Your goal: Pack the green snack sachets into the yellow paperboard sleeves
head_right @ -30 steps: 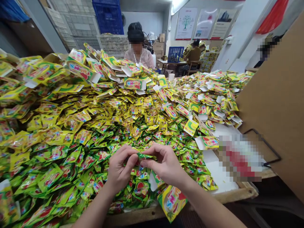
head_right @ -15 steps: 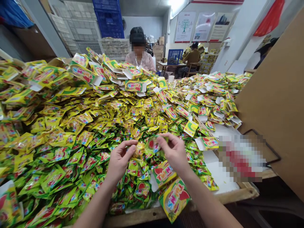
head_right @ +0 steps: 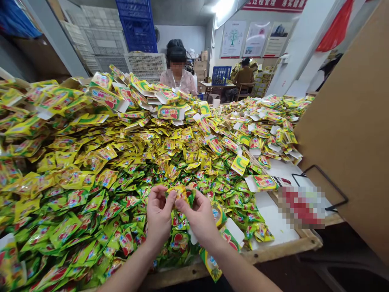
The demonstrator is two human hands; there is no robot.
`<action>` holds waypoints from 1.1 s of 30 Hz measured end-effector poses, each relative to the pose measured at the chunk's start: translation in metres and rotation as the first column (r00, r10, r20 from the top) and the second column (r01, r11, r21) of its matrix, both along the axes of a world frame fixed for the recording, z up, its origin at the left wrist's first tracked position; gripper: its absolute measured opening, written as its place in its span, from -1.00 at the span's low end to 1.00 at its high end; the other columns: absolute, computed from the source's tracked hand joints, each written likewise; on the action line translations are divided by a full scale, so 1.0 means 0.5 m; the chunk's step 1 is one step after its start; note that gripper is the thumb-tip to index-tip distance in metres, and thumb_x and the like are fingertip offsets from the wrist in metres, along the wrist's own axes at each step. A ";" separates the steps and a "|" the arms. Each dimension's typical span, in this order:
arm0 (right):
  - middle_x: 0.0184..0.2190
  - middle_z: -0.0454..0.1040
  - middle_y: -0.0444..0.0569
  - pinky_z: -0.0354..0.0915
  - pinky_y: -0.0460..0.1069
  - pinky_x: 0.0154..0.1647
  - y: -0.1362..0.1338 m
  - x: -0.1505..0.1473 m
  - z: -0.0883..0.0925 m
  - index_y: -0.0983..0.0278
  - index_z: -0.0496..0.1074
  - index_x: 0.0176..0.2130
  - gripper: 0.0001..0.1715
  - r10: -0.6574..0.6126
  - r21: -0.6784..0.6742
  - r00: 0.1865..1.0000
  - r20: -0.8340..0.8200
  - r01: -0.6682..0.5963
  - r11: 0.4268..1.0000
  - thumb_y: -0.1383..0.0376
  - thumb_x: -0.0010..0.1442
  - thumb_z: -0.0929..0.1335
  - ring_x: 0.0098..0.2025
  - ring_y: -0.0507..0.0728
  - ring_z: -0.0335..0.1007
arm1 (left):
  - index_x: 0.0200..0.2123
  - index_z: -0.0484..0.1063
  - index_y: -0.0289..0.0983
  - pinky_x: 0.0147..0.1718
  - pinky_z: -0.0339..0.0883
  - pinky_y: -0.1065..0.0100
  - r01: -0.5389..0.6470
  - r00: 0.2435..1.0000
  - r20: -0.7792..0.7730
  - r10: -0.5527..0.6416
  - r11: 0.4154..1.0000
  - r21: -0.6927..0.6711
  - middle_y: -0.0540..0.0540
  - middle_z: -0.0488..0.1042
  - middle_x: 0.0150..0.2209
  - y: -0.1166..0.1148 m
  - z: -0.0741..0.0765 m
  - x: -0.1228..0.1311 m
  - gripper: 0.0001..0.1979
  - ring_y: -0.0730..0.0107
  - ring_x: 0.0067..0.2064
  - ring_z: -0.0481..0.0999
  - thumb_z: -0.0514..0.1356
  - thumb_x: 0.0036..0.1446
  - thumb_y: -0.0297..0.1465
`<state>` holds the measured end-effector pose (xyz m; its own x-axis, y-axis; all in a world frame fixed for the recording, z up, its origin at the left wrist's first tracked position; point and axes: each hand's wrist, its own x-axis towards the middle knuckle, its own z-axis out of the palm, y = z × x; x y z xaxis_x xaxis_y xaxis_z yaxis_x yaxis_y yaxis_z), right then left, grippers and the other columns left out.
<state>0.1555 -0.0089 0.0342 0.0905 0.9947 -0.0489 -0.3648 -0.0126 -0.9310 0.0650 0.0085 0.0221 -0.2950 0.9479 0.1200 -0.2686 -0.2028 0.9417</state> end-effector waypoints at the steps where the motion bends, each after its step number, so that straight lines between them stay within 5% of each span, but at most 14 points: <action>1: -0.39 0.55 -0.08 0.37 -0.01 -0.16 -0.007 -0.008 -0.006 0.26 0.49 -0.34 -0.57 -0.058 0.005 0.998 -0.005 0.058 0.998 0.12 -0.22 0.55 -0.25 0.13 0.47 | -0.38 0.24 -0.23 -0.44 0.25 0.53 -0.023 0.999 0.044 0.023 1.000 -0.016 0.09 0.24 -0.47 -0.001 -0.004 0.010 -0.65 0.55 -0.44 0.30 0.33 -0.09 -0.21; 6: -0.37 0.57 -0.02 0.40 0.02 -0.23 -0.021 -0.051 -0.043 0.30 0.47 -0.34 -0.61 -0.268 -0.080 0.956 -0.120 0.260 0.962 0.09 -0.11 0.49 -0.31 0.13 0.48 | -0.35 0.22 -0.21 -0.41 0.27 0.52 -0.115 0.984 0.126 0.129 0.988 -0.108 0.08 0.27 -0.44 -0.014 -0.022 0.052 -0.61 0.53 -0.41 0.33 0.31 -0.10 -0.14; 10: -0.35 0.58 0.00 0.38 0.06 -0.14 -0.015 0.000 -0.038 0.31 0.50 -0.33 -0.61 -0.304 -0.073 0.939 -0.160 0.296 0.952 0.10 -0.12 0.50 -0.27 0.16 0.50 | -0.37 0.23 -0.22 -0.43 0.27 0.49 -0.004 0.987 -0.162 0.010 0.999 0.037 0.06 0.29 -0.47 -0.001 -0.008 0.053 -0.74 0.51 -0.45 0.34 0.20 0.07 -0.19; 12: -0.32 0.59 -0.01 0.35 0.07 -0.06 -0.013 0.062 -0.025 0.29 0.51 -0.33 -0.64 -0.367 -0.031 0.923 -0.116 0.366 0.930 0.12 -0.11 0.50 -0.22 0.16 0.50 | -0.34 0.26 -0.24 -0.41 0.29 0.46 0.186 0.844 -0.530 -0.087 0.973 0.138 0.03 0.34 -0.46 0.045 0.013 0.051 -0.87 0.48 -0.42 0.37 0.08 0.20 -0.30; 13: -0.31 0.59 -0.02 0.34 0.07 -0.04 -0.014 0.095 -0.017 0.28 0.51 -0.33 -0.65 -0.417 -0.011 0.904 -0.095 0.418 0.908 0.12 -0.11 0.50 -0.20 0.15 0.49 | -0.30 0.28 -0.25 -0.40 0.29 0.45 0.278 0.674 -0.734 -0.081 0.948 0.151 0.01 0.36 -0.45 0.079 0.024 0.054 -0.90 0.46 -0.42 0.38 0.02 0.23 -0.36; 14: -0.30 0.59 -0.03 0.34 0.06 -0.04 -0.018 0.126 -0.009 0.27 0.51 -0.33 -0.66 -0.467 0.007 0.881 -0.079 0.469 0.883 0.13 -0.10 0.50 -0.19 0.15 0.49 | -0.25 0.30 -0.25 -0.35 0.30 0.42 0.353 0.427 -0.904 -0.025 0.925 0.141 -0.01 0.40 -0.42 0.119 0.036 0.060 -0.89 0.43 -0.38 0.41 -0.01 0.24 -0.42; 15: -0.30 0.60 -0.03 0.35 0.06 -0.06 -0.023 0.153 -0.002 0.26 0.51 -0.32 -0.66 -0.506 0.024 0.860 -0.066 0.508 0.861 0.14 -0.10 0.50 -0.18 0.15 0.49 | -0.25 0.34 -0.25 -0.27 0.31 0.36 0.391 0.342 -0.940 -0.008 0.911 0.134 -0.05 0.44 -0.36 0.163 0.046 0.070 -0.89 0.37 -0.30 0.44 0.03 0.21 -0.46; 18: -0.28 0.60 -0.01 0.41 0.07 -0.14 -0.049 0.210 0.010 0.25 0.51 -0.27 -0.65 -0.548 0.040 0.835 -0.047 0.549 0.835 0.15 -0.08 0.50 -0.19 0.19 0.51 | -0.26 0.40 -0.31 -0.14 0.27 0.18 0.423 0.217 -0.976 0.036 0.897 0.127 -0.22 0.45 -0.20 0.283 0.069 0.122 -0.79 0.17 -0.12 0.42 0.01 0.13 -0.61; 21: -0.30 0.60 -0.02 0.45 0.09 -0.20 -0.077 0.242 0.009 0.24 0.50 -0.25 -0.63 -0.594 0.008 0.800 -0.080 0.597 0.802 0.17 -0.10 0.51 -0.23 0.22 0.54 | -0.18 0.40 -0.37 -0.07 0.22 0.11 0.501 0.118 -0.990 0.080 0.856 0.129 -0.31 0.41 -0.11 0.335 0.074 0.197 -0.68 0.10 -0.03 0.37 -0.02 0.07 -0.70; 24: -0.34 0.61 -0.04 0.45 0.11 -0.18 -0.095 0.266 0.008 0.23 0.51 -0.29 -0.66 -0.690 -0.044 0.713 -0.122 0.691 0.722 0.20 -0.13 0.52 -0.24 0.23 0.55 | -0.11 0.40 -0.25 -0.02 0.18 0.26 0.691 0.027 -0.994 0.106 0.716 0.095 -0.18 0.41 -0.05 0.317 0.058 0.281 -0.64 0.25 0.02 0.34 0.01 0.09 -0.67; 27: -0.32 0.60 -0.01 0.45 0.12 -0.17 -0.108 0.281 0.012 0.24 0.51 -0.28 -0.64 -0.708 -0.039 0.697 -0.111 0.709 0.704 0.20 -0.13 0.52 -0.25 0.24 0.55 | -0.12 0.42 -0.17 -0.11 0.21 0.32 0.801 -0.061 -0.993 0.104 0.598 0.014 -0.11 0.44 -0.06 0.285 0.031 0.353 -0.65 0.27 -0.03 0.38 0.13 0.05 -0.62; 30: -0.25 0.60 0.03 0.46 0.10 -0.23 -0.121 0.291 0.006 0.24 0.51 -0.24 -0.62 -0.712 0.037 0.701 -0.049 0.714 0.700 0.16 -0.09 0.51 -0.25 0.24 0.54 | -0.23 0.48 -0.18 -0.22 0.23 0.32 0.821 -0.115 -0.991 0.075 0.568 -0.052 -0.11 0.51 -0.22 0.284 0.016 0.385 -0.71 0.26 -0.16 0.45 0.20 -0.01 -0.62; 33: -0.24 0.59 0.05 0.46 0.10 -0.28 -0.128 0.311 -0.007 0.25 0.52 -0.24 -0.62 -0.686 0.088 0.719 0.110 0.681 0.727 0.14 -0.09 0.50 -0.25 0.25 0.53 | -0.30 0.49 -0.20 -0.20 0.24 0.29 0.815 -0.077 -0.996 0.049 0.578 -0.035 -0.09 0.53 -0.29 0.298 0.034 0.363 -0.78 0.27 -0.21 0.47 0.17 0.03 -0.60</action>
